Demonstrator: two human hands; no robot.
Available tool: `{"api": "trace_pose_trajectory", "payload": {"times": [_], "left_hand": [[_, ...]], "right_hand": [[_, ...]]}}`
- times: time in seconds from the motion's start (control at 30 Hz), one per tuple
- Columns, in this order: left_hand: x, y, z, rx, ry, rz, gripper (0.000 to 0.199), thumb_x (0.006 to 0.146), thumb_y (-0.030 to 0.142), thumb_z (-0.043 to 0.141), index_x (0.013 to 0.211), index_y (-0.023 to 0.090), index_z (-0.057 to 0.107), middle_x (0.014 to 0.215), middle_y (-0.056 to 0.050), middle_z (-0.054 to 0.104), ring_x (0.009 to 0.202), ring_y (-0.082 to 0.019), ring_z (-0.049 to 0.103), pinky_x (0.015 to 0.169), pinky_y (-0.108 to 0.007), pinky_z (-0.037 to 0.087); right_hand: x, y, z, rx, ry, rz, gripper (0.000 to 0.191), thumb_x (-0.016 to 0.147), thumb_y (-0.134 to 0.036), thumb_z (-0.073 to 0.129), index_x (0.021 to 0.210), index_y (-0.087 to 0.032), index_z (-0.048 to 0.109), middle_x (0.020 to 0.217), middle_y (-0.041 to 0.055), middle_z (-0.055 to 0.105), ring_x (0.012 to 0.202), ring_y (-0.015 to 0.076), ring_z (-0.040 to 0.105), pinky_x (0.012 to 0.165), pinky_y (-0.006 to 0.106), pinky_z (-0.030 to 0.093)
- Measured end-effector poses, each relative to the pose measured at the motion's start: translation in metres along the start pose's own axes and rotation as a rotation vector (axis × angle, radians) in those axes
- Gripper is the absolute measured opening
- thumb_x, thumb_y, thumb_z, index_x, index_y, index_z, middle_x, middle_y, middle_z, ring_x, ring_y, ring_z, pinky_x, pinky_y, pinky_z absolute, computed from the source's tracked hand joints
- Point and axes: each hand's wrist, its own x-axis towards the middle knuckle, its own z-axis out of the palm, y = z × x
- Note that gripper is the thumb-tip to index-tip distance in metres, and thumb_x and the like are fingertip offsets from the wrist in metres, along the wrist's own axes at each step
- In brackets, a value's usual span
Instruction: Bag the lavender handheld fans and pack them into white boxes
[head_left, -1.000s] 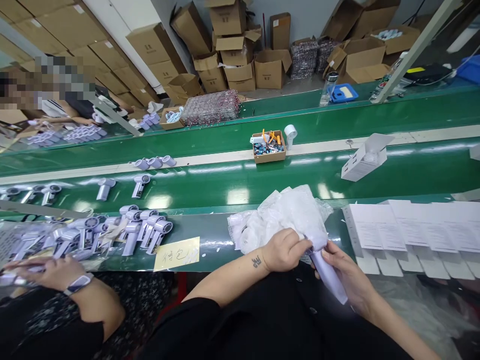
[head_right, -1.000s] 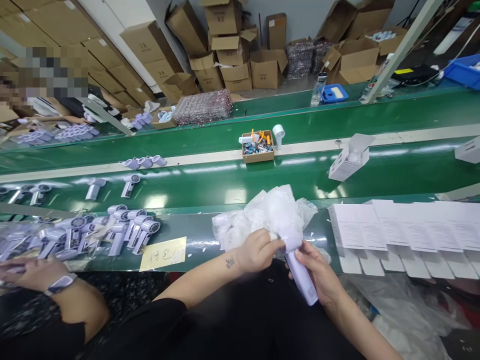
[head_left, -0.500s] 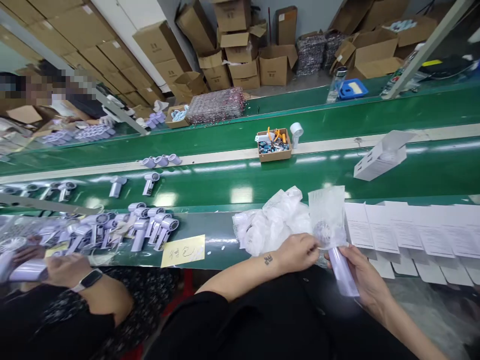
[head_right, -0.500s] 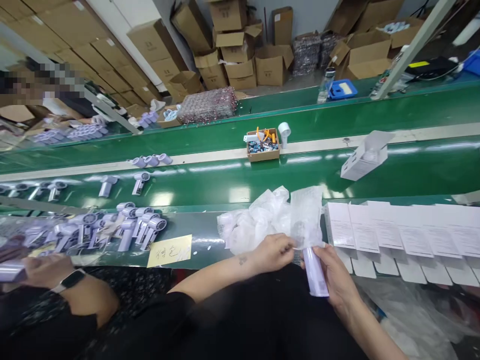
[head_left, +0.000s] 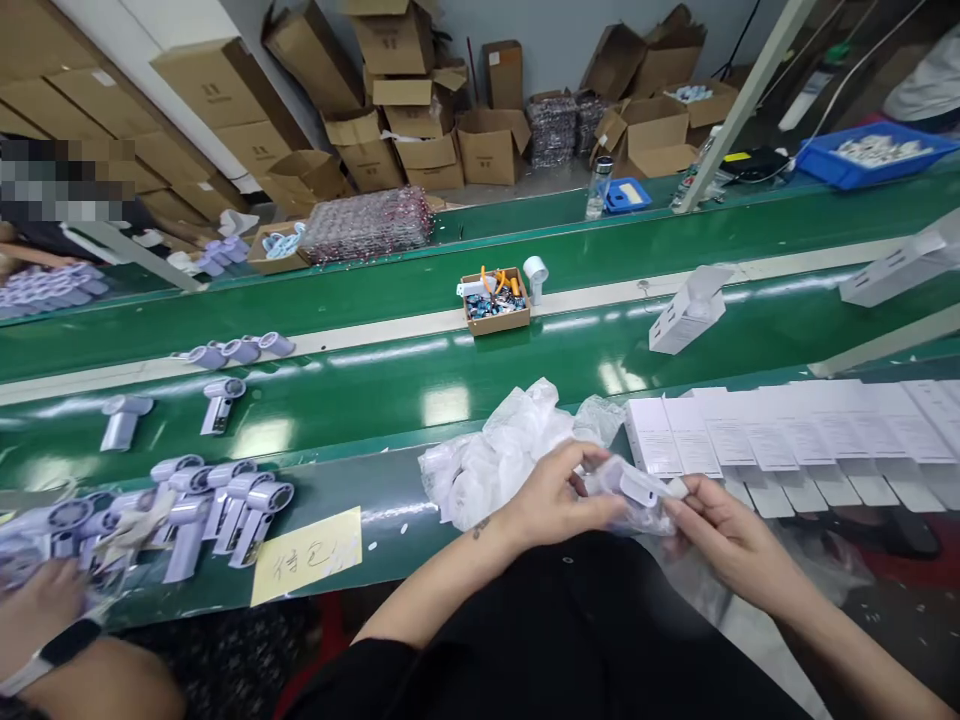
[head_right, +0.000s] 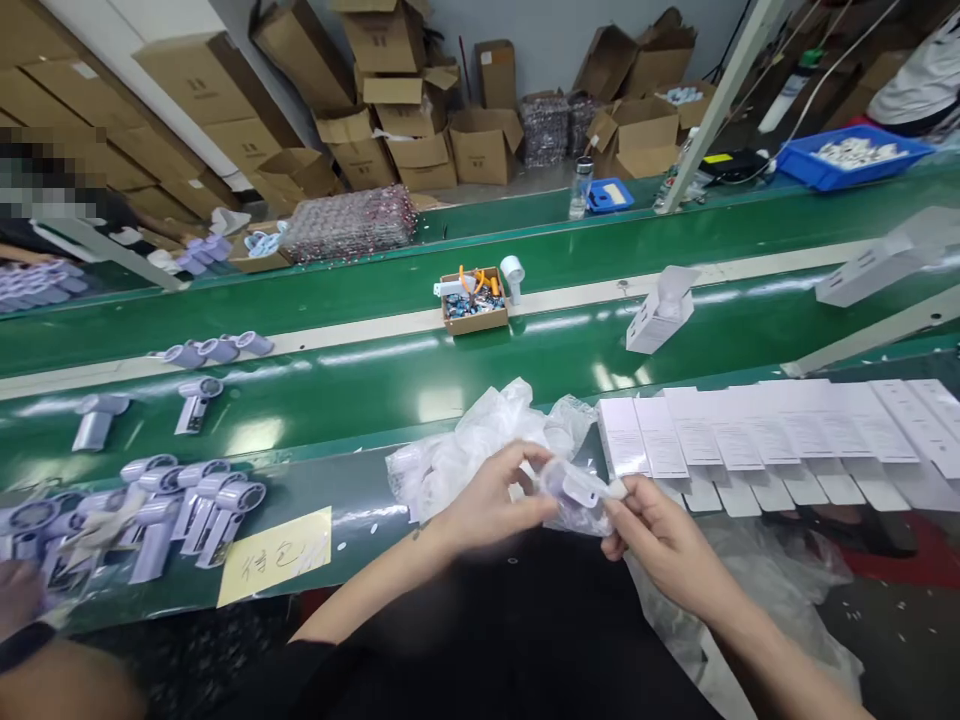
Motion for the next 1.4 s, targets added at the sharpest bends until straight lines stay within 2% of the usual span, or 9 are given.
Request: {"api": "trace_pose_trajectory", "payload": {"times": [0.07,0.17,0.37,0.47,0.6,0.8,0.97,1.27,1.4], "left_hand": [[0.003,-0.006,0.000,0.108,-0.084,0.117,0.082,0.052,0.038,0.082,0.126,0.020,0.049,0.119,-0.011,0.055,0.105,-0.025,0.052,0.080,-0.033,0.047],[0.004,-0.027,0.001,0.118,-0.109,0.107,0.060,0.059,0.034,0.078,0.113,0.018,0.056,0.102,-0.007,0.062,0.090,-0.021,0.058,0.079,-0.032,0.047],[0.006,-0.052,-0.018,-0.266,0.450,-0.087,0.037,0.061,0.032,0.075,0.081,0.018,0.048,0.066,0.004,0.054,0.057,-0.011,0.054,0.054,-0.023,0.047],[0.010,-0.047,-0.030,-0.479,0.588,-0.147,0.032,0.065,0.033,0.072,0.080,0.018,0.048,0.069,0.004,0.055,0.060,-0.011,0.056,0.050,-0.023,0.050],[0.006,-0.048,-0.043,-0.578,0.726,-0.142,0.028,0.066,0.032,0.070,0.082,0.015,0.055,0.072,0.002,0.058,0.063,-0.011,0.057,0.047,-0.021,0.050],[-0.003,-0.053,-0.063,-0.752,0.835,-0.115,0.028,0.061,0.031,0.072,0.079,0.014,0.058,0.068,0.003,0.060,0.057,-0.011,0.057,0.043,-0.021,0.050],[0.016,-0.026,-0.048,-0.839,0.682,-0.044,0.035,0.062,0.039,0.072,0.081,0.015,0.056,0.070,0.001,0.061,0.059,-0.012,0.058,0.046,-0.021,0.050],[0.030,-0.017,0.001,0.467,0.561,0.179,0.022,0.080,0.035,0.057,0.095,0.019,0.055,0.090,-0.006,0.057,0.087,-0.019,0.056,0.082,-0.034,0.046],[0.044,-0.004,0.012,0.936,0.250,0.040,0.026,0.081,0.033,0.053,0.103,0.019,0.054,0.089,-0.008,0.054,0.081,-0.023,0.056,0.072,-0.036,0.047]], "right_hand": [[0.007,0.000,0.001,0.107,-0.113,-0.077,0.022,0.090,-0.042,0.047,0.094,-0.021,0.051,0.069,-0.0004,0.060,0.064,0.0145,0.060,0.066,0.030,0.049],[0.026,0.009,-0.018,-0.007,-0.361,-0.158,0.021,0.090,-0.038,0.047,0.097,-0.020,0.056,0.078,0.0028,0.064,0.074,0.0167,0.062,0.072,0.033,0.049],[0.091,0.079,-0.062,-1.269,-0.173,-0.462,0.045,0.065,-0.011,0.068,0.109,-0.024,0.064,0.133,0.0155,0.049,0.116,0.0363,0.046,0.090,0.055,0.036],[0.123,0.110,-0.054,-1.620,-0.359,-0.640,0.018,0.068,-0.007,0.064,0.081,-0.018,0.070,0.110,0.0142,0.063,0.108,0.0316,0.050,0.091,0.052,0.035],[0.139,0.099,-0.060,-1.650,-0.389,-0.755,0.020,0.081,-0.006,0.048,0.077,-0.015,0.065,0.076,0.0098,0.064,0.084,0.0234,0.056,0.077,0.039,0.041],[0.124,0.029,-0.098,-1.409,-0.089,-0.845,0.038,0.078,-0.003,0.039,0.111,-0.014,0.053,0.107,0.0143,0.063,0.088,0.0224,0.059,0.067,0.031,0.047],[0.120,0.028,-0.082,-0.944,0.175,-0.631,0.067,0.076,-0.011,0.040,0.137,-0.011,0.014,0.115,0.0180,0.059,0.070,0.0199,0.062,0.065,0.036,0.051],[0.131,0.075,-0.042,-0.560,-0.005,-0.549,0.050,0.084,-0.037,0.051,0.131,-0.024,0.039,0.134,0.0124,0.045,0.121,0.0299,0.045,0.091,0.046,0.047],[0.128,0.088,-0.045,-0.627,0.004,-0.591,0.069,0.072,-0.041,0.066,0.129,-0.020,0.034,0.130,0.0159,0.042,0.121,0.0343,0.042,0.089,0.049,0.047]]}}
